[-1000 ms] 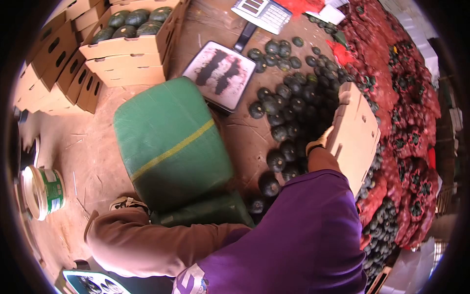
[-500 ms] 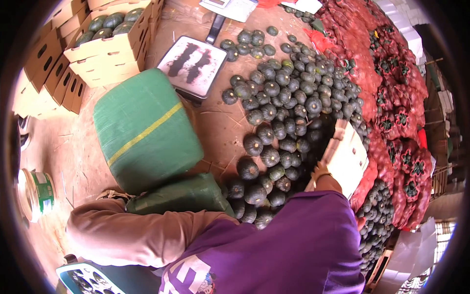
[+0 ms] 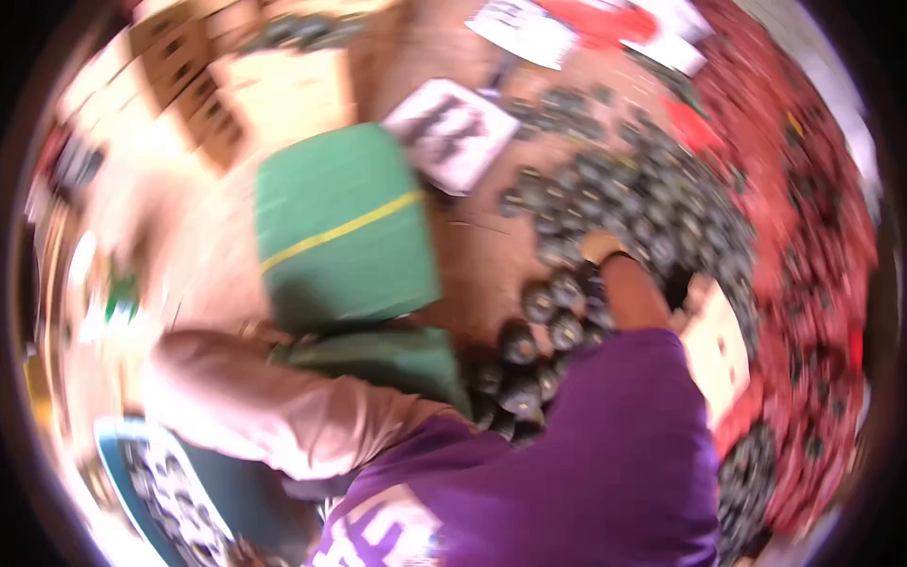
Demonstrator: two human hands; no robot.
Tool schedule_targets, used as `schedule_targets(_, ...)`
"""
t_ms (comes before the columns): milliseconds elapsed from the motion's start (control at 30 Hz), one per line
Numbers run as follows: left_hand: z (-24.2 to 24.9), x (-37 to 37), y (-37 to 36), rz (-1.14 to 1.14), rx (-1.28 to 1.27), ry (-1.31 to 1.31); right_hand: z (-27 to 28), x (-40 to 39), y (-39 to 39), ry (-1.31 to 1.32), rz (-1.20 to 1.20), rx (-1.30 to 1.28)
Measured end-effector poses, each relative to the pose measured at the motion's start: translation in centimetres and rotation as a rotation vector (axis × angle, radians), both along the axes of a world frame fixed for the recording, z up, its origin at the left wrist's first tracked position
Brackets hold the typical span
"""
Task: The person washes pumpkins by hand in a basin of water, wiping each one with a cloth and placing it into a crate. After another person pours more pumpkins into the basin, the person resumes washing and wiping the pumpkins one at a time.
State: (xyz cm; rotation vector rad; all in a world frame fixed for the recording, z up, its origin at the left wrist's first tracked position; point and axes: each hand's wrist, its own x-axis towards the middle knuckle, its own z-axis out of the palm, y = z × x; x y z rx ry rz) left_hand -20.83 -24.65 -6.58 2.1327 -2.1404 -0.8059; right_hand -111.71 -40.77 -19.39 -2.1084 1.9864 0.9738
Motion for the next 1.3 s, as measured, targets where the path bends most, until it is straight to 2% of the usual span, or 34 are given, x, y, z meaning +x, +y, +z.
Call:
schedule_targets(33,0.8,0.7,2.2,-0.038,0.011,-0.060,0.1,-0.5,-2.6,-0.012,0.244,-0.013)
schedule_targets(67,1.0,1.9,4.6,-0.049,0.047,-0.129,2.6,3.4,-5.6,0.019,0.227,0.109)
schedule_targets(100,1.2,3.7,6.8,-0.044,0.098,-0.203,6.2,7.1,-8.6,-0.164,0.534,0.075)
schedule_targets(133,2.1,4.1,8.1,-0.207,0.067,-0.317,4.9,7.4,-12.3,-0.247,0.713,0.107)
schedule_targets(167,2.8,4.6,8.4,-0.219,0.044,-0.351,2.8,9.1,-15.6,-0.572,-0.014,0.081)
schedule_targets(200,6.6,2.1,6.8,0.257,0.008,-0.019,0.6,10.8,-18.9,-1.016,-0.682,-0.230)
schedule_targets(233,8.1,2.4,6.9,0.384,0.009,-0.064,-1.1,12.7,-24.4,-1.454,-0.737,-0.229)
schedule_targets(267,8.9,3.0,7.1,0.494,0.040,-0.072,0.7,20.5,-27.0,-1.592,-0.563,-0.311)
schedule_targets(300,9.3,2.6,7.4,0.576,0.066,-0.069,6.5,30.9,-26.4,-1.576,-0.512,-0.366)
schedule_targets(333,8.2,3.0,8.8,0.599,0.033,-0.094,11.3,38.3,-26.0,-1.566,-0.221,-0.334)
schedule_targets(367,7.1,3.9,9.6,0.603,0.009,-0.116,14.6,44.8,-25.6,-1.602,0.075,-0.412)
schedule_targets(400,7.0,4.5,10.1,0.647,0.109,0.021,18.3,51.4,-24.0,-1.704,0.313,-0.491)
schedule_targets(433,6.7,4.7,10.7,0.634,0.039,0.014,22.1,56.6,-22.1,-1.683,0.440,-0.460)
schedule_targets(467,7.2,4.6,10.3,0.657,0.093,0.004,25.0,61.4,-19.9,-1.658,0.567,-0.436)
schedule_targets(500,7.8,4.6,9.7,0.678,0.145,-0.002,26.8,66.3,-17.3,-1.733,0.673,-0.255)
schedule_targets(533,8.0,4.7,9.9,0.688,0.127,0.032,27.7,70.5,-13.9,-1.766,0.636,0.029)
schedule_targets(567,8.0,5.0,9.9,0.695,0.156,0.037,27.8,74.6,-10.0,-1.790,0.802,0.225)
schedule_targets(600,8.1,5.4,10.1,0.694,0.143,0.062,28.2,77.5,-7.6,-1.500,1.024,0.355)
schedule_targets(667,7.7,6.2,11.1,0.721,0.124,0.144,22.9,83.3,-2.7,-1.277,1.583,0.441)
schedule_targets(700,7.0,6.8,11.7,0.752,0.090,0.183,22.8,85.7,0.5,-0.973,1.720,0.616)
schedule_targets(767,7.2,7.6,13.1,0.900,0.049,0.274,18.9,86.7,5.3,-0.902,2.076,0.462)
schedule_targets(800,7.1,8.4,13.6,0.900,-0.022,0.263,15.2,87.3,7.1,-1.028,2.149,0.368)
schedule_targets(833,6.9,9.4,14.1,0.991,0.020,0.346,12.0,88.0,8.6,-1.153,2.214,0.271)
schedule_targets(900,6.0,10.8,15.1,1.202,-0.018,0.438,10.5,90.5,10.5,-1.118,2.130,0.427)
schedule_targets(933,5.6,11.3,15.7,1.257,-0.067,0.441,10.1,91.7,10.2,-1.044,2.078,0.654)
schedule_targets(967,6.1,12.1,16.2,1.265,0.021,0.396,10.0,92.1,9.5,-1.105,2.021,0.740)
schedule_targets(1033,5.8,13.5,16.9,1.195,0.045,0.289,11.6,93.6,7.1,-0.975,1.760,1.082)
schedule_targets(1067,4.7,14.1,17.7,1.041,-0.010,0.164,12.4,94.7,5.8,-0.928,1.671,1.128)
schedule_targets(1100,3.6,14.5,18.2,0.958,-0.052,0.151,13.0,95.5,4.2,-0.866,1.574,1.168)
schedule_targets(1133,3.8,14.9,17.7,0.947,-0.054,0.215,13.1,96.1,2.5,-0.826,1.563,1.180)
schedule_targets(1200,5.6,15.6,16.4,0.935,-0.054,0.413,13.7,97.3,-1.1,-0.938,1.329,1.174)
schedule_targets(1233,5.4,16.3,16.1,0.881,-0.027,0.530,14.7,97.8,-2.7,-0.854,1.216,1.171)
schedule_targets(1300,4.2,17.1,15.4,0.816,0.049,0.682,17.1,98.5,-4.6,-0.825,1.227,1.027)
